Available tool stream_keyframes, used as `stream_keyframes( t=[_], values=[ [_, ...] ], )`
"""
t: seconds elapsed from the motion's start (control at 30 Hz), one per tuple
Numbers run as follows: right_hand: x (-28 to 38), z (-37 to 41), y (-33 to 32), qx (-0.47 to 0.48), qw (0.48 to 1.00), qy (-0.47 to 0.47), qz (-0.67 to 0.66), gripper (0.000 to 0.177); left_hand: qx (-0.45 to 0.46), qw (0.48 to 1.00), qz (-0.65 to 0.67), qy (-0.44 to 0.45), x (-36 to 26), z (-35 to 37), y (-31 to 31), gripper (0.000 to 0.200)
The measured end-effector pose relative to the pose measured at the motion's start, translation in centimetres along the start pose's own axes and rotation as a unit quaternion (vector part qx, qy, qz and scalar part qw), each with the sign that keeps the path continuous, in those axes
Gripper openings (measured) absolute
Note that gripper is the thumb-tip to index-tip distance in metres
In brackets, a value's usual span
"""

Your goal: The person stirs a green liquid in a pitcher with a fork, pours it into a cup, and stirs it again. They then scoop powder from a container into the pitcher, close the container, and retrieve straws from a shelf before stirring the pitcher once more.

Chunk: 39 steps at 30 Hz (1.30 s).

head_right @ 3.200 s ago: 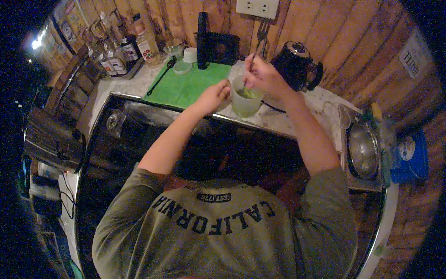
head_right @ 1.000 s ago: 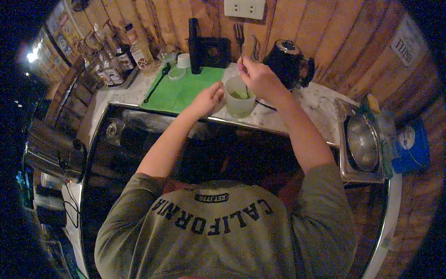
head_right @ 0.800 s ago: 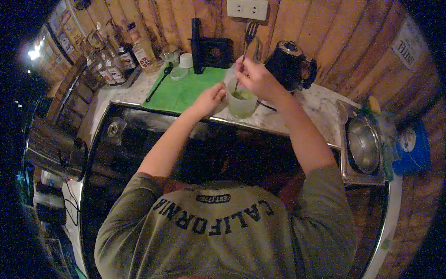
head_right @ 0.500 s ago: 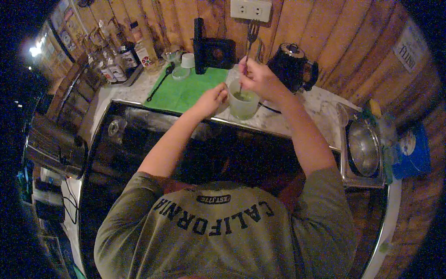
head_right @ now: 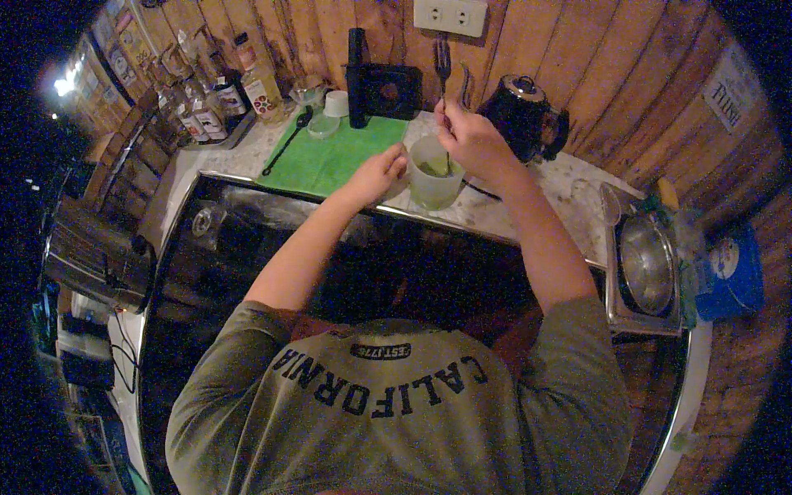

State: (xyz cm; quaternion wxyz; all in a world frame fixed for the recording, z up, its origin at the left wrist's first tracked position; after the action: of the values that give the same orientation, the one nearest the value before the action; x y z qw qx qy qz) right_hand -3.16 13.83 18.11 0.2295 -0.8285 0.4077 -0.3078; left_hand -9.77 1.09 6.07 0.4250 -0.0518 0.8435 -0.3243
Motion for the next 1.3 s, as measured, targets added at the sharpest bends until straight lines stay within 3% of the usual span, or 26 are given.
stream_keyframes(
  t=[0.1, 0.2, 0.3, 0.4, 0.5, 0.6, 0.7, 0.8, 0.9, 1.0, 1.1, 1.2, 1.3],
  values=[
    [-1.0, 0.7, 1.0, 0.103, 0.956, 0.190, -0.200, 0.015, 0.003, 1.000, 0.002, -0.001, 0.2, -0.1, 0.1, 0.023],
    [-0.9, 0.4, 1.6, 0.057, 0.952, 0.167, -0.252, 0.017, 0.002, 1.000, 0.005, 0.003, 0.2, 0.0, 0.1, 0.022],
    [-0.1, 0.0, 0.3, 0.001, 0.999, 0.009, -0.032, 0.015, 0.000, 1.000, 0.003, 0.004, 0.1, 0.0, 0.1, 0.022],
    [-0.9, 0.2, 0.4, 0.064, 0.992, 0.088, -0.068, 0.015, 0.009, 1.000, 0.022, -0.002, 0.1, -0.1, 0.1, 0.022],
    [-0.8, 0.5, 1.4, 0.059, 0.950, 0.172, -0.255, 0.015, 0.007, 0.999, 0.035, -0.004, -0.1, 0.0, 0.1, 0.019],
    [-0.2, 0.0, 0.6, 0.009, 0.989, 0.060, -0.134, 0.014, 0.002, 1.000, 0.031, -0.001, -0.3, 0.0, 0.0, 0.018],
    [0.1, 0.0, -0.2, 0.044, 0.997, 0.052, -0.048, 0.013, -0.005, 1.000, 0.019, 0.008, -0.4, 0.0, -0.2, 0.018],
    [-1.0, 0.5, 1.4, 0.067, 0.944, 0.175, -0.271, 0.013, 0.006, 1.000, 0.019, 0.000, -0.2, -0.1, -0.1, 0.021],
    [-0.4, -0.1, 1.1, 0.012, 0.984, 0.051, -0.169, 0.013, 0.010, 1.000, 0.027, -0.001, -0.2, -0.1, 0.0, 0.022],
    [-0.4, 0.0, 0.0, 0.050, 0.998, 0.040, -0.027, 0.014, 0.010, 1.000, 0.025, 0.000, -0.1, -0.2, 0.0, 0.022],
    [-1.8, 0.7, 1.5, 0.104, 0.945, 0.182, -0.251, 0.014, 0.006, 1.000, 0.015, 0.001, 0.3, -0.2, 0.2, 0.021],
    [-1.3, 0.1, 1.9, 0.047, 0.955, 0.142, -0.257, 0.015, 0.001, 1.000, 0.026, 0.003, 0.3, -0.3, 0.3, 0.020],
    [-0.5, -0.3, 0.2, 0.026, 0.997, 0.048, -0.051, 0.015, 0.000, 1.000, 0.026, 0.006, 0.0, -0.2, 0.1, 0.020]
  ],
)
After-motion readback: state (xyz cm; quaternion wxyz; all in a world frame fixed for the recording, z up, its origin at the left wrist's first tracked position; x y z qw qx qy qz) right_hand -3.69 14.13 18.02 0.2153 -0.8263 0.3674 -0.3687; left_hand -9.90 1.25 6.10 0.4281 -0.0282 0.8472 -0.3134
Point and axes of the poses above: each hand's wrist, its own z-axis away from the middle knuckle, its own y-axis out of the palm, x = y × z, the point moved 8 cm from there along -z, towards the middle knuckle, and after that the axes turned 11 degrees about -x, right-handed, at the moved point
